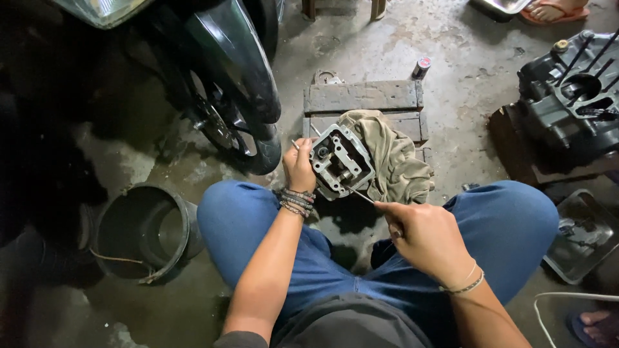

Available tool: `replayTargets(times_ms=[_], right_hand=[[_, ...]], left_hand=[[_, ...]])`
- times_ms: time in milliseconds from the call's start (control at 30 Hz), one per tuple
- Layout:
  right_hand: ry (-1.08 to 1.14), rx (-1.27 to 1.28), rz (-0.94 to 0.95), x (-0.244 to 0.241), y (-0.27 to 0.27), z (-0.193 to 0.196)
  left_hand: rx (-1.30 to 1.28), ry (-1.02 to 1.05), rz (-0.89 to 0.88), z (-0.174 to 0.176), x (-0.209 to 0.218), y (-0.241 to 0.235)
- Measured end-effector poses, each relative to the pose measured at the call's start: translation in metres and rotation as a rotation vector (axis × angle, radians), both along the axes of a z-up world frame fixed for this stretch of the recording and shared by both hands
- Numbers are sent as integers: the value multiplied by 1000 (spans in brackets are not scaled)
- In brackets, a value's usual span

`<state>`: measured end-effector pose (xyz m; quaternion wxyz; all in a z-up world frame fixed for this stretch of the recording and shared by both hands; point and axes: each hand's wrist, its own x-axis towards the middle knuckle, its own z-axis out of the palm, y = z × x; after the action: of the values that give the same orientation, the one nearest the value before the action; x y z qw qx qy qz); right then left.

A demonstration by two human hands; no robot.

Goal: Adjusting the valve springs and clearances on a motorcycle cylinder head using a hand tool.

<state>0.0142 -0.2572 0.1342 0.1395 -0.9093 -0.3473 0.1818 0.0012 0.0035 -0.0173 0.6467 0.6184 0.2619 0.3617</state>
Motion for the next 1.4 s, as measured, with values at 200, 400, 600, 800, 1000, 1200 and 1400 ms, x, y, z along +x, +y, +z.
replayTargets(times_ms=[200, 400, 600, 800, 1000, 1200, 1400], right_hand=[[-166, -155, 17, 13, 0, 7], [-186, -139, 97, 9, 5, 8], [-217, -183, 164, 10, 12, 23], [-155, -245, 218, 8, 25, 37], [-192, -304, 281, 7, 35, 36], [-202, -337, 247, 11, 46, 45], [-160, -380, 211, 26, 49, 53]], left_hand=[[29, 28, -13, 6, -1, -2], [47, 93, 0, 2, 0, 0], [94, 121, -17, 24, -4, -10], [97, 98, -27, 17, -4, -6], [94, 100, -18, 30, -6, -12], [87, 36, -13, 13, 1, -10], [103, 38, -12, 10, 0, -8]])
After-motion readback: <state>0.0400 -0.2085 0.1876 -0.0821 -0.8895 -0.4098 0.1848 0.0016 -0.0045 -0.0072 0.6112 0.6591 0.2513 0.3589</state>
